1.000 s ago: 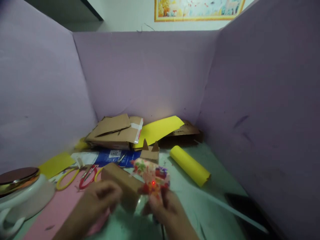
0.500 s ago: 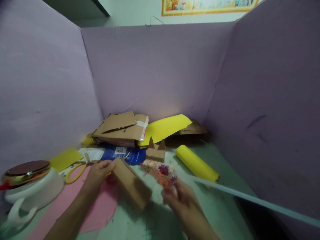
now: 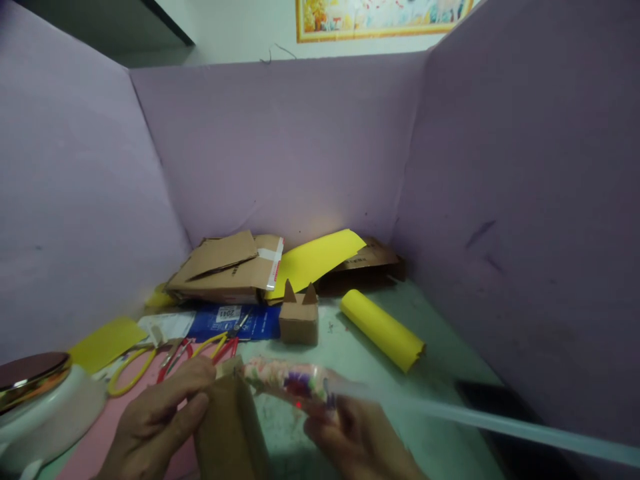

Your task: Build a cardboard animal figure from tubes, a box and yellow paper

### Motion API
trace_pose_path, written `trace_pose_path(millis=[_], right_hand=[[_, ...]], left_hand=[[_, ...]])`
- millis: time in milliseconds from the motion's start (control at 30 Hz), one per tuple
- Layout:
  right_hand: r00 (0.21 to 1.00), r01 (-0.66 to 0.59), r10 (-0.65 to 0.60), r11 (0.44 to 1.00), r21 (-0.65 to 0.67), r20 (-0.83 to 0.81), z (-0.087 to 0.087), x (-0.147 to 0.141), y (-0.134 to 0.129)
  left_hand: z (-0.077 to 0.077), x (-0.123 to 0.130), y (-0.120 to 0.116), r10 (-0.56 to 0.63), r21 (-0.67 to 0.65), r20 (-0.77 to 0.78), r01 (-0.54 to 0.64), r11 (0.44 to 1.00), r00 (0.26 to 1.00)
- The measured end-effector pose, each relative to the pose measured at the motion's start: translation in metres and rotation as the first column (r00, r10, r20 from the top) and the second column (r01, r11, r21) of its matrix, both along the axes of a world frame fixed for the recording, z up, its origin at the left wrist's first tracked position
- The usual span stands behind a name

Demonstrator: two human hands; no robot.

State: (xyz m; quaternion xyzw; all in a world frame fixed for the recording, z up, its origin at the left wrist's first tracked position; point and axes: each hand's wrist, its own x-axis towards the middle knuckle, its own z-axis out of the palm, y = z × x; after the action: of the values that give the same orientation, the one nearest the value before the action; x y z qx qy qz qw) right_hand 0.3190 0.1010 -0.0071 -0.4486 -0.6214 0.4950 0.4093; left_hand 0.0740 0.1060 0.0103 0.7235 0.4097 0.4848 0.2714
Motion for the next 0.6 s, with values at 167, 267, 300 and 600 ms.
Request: trace_pose_path(millis=[167,267,300,600], right_hand=[[0.998,-0.060,0.062,0.996,0.059,-0.027,0.010,-0.002,0.000],[0.999,-0.041,0.041,0.998,0.040,-0.012,0.005,-0.001,0.000],[0.999,-0.036,0.036,0.999,0.038,-0.005,0.002,0.000,-0.001],[0.998,-0.057,0.056,0.995,0.083,0.014,-0.001,-0.001,-0.003]], left_hand=[[0.005,-0.005,0.001,-0.053,0.047,-0.114,0.059,0.997,0.992],[0.004,-0.007,0.002,-0.059,0.057,-0.139,0.067,0.996,0.989],[0.003,-0.007,0.002,-0.058,0.055,-0.142,0.066,0.996,0.988],[0.002,-0.004,-0.002,0.003,0.082,-0.097,0.005,0.997,0.995]])
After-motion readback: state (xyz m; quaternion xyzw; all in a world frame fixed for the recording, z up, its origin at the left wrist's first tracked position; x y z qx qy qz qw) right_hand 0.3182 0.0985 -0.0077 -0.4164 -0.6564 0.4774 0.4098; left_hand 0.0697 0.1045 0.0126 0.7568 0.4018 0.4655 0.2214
